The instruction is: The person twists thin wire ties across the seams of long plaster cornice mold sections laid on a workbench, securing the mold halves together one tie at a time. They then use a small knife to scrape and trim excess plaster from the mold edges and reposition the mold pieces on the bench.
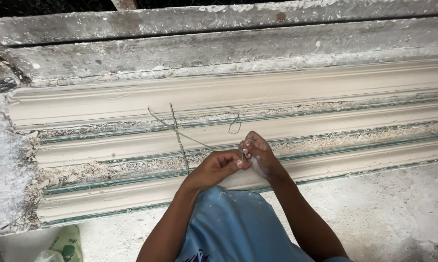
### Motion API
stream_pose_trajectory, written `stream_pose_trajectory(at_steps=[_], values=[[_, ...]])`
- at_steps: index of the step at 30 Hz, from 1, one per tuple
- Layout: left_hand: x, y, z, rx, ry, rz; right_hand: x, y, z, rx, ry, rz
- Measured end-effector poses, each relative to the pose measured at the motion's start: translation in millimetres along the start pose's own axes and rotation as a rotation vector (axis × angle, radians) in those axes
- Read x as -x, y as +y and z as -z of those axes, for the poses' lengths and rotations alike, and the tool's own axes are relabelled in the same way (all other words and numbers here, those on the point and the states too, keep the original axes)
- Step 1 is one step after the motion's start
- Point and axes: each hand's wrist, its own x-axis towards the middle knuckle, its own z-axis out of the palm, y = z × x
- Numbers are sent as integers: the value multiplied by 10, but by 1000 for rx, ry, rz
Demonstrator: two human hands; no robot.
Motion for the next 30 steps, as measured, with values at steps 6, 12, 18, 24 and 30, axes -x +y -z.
stream_pose_trajectory(at_steps=[6, 12, 18, 24, 30], values=[[-253, -368, 243, -274, 573, -72, 6, 353, -190, 339, 45, 147], [-427, -535, 420, -471, 875, -118, 23, 398, -152, 547, 130, 20], [-172, -166, 375, 208, 253, 180, -17, 55, 136, 176, 138, -37], [-63, -122, 266, -28, -58, 26, -116, 171, 99, -14, 44, -4], [-355, -488, 405, -455, 607, -107, -114, 495, -33, 472, 112, 172]])
